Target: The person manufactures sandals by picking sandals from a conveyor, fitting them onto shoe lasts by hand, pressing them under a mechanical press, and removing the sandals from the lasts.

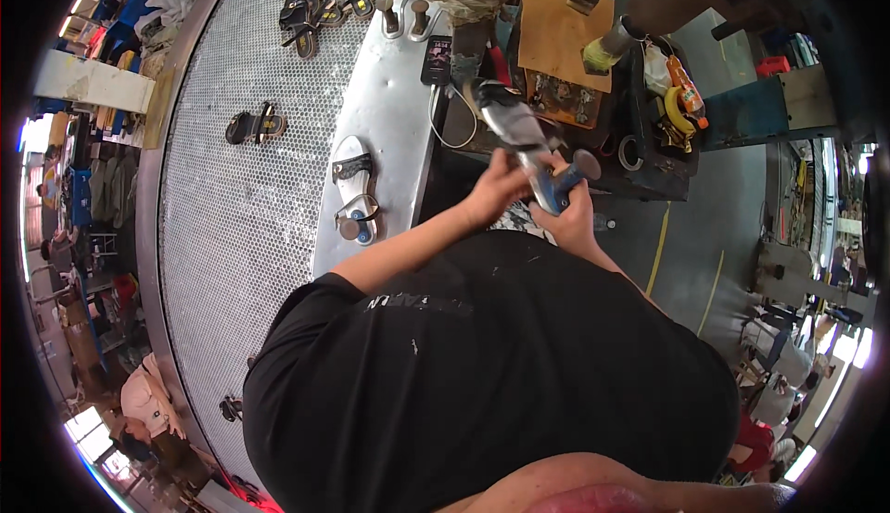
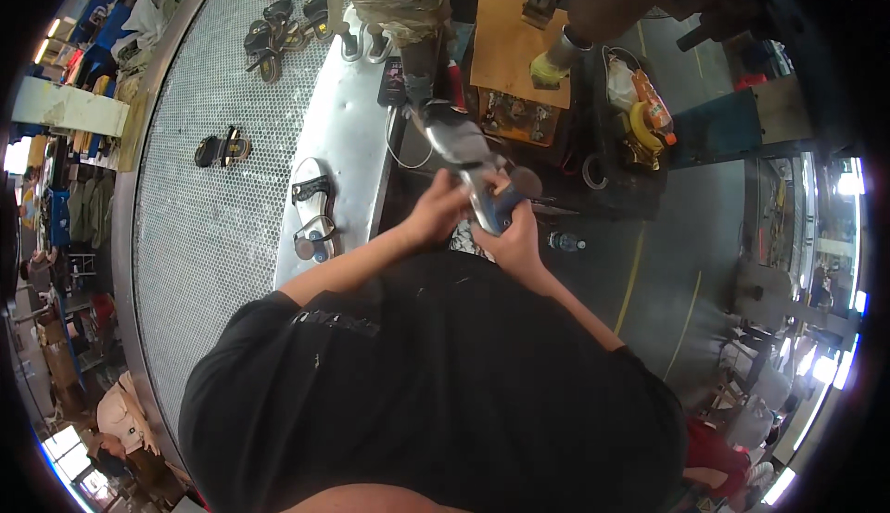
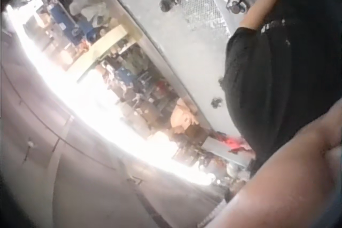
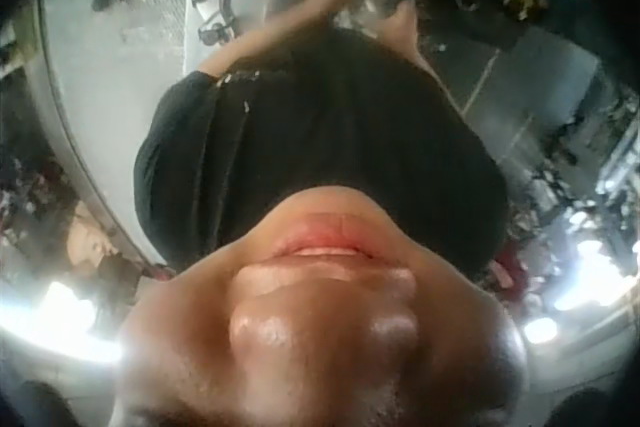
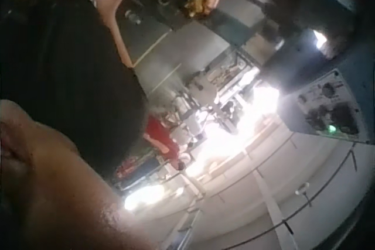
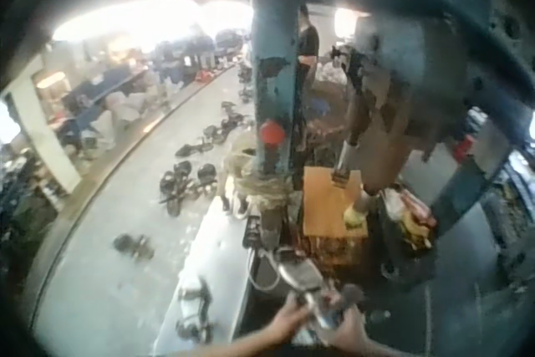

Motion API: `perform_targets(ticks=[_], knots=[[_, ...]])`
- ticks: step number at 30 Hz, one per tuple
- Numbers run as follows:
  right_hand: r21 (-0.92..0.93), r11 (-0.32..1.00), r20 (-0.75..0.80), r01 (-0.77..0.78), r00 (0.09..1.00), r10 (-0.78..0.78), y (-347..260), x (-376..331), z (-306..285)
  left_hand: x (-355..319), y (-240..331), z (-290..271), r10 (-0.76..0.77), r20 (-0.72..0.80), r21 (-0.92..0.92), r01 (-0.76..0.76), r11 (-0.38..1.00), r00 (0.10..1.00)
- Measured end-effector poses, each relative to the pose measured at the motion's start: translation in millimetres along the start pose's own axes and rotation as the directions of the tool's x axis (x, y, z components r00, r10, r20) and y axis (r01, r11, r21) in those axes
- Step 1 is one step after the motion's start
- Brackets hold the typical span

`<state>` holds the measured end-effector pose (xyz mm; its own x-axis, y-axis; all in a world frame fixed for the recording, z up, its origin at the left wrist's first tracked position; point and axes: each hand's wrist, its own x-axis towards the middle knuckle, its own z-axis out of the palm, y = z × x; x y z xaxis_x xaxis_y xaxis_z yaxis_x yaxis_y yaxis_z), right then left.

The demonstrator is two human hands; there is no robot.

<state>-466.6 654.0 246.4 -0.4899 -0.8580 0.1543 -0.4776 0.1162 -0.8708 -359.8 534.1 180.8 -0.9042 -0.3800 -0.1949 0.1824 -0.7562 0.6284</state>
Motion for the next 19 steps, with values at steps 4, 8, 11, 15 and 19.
perform_targets(ticks=[4, 8, 11, 15, 19], knots=[[0.064, 0.998, -0.245, -0.019, 0.969, 0.034, 38.3, 13.4, 6.5, 16.6, 5.9, 10.6, 0.030, 0.266, 0.356, -0.127, 0.926, 0.963], [-0.143, 0.985, -0.462, -0.097, 0.887, 0.020, 95.0, 69.4, 20.6, 36.9, 23.0, -4.6, 0.068, 0.077, 0.590, -0.100, 0.801, 0.995], [-0.380, 0.898, -0.428, -0.220, 0.903, 0.040, 152.8, 114.3, 26.6, 22.7, 11.5, -28.5, 0.080, 0.087, 0.603, -0.116, 0.789, 0.993], [-0.499, 0.866, -0.461, -0.026, 0.855, -0.240, 163.3, 131.5, 38.5, -40.0, -31.9, -105.2, -0.025, -0.176, 0.736, 0.148, 0.661, 0.984], [-0.512, 0.859, -0.483, 0.020, 0.820, -0.307, 166.6, 156.1, 33.2, -156.0, -97.5, -185.3, 0.062, -0.302, 0.764, 0.202, 0.613, 0.951]])
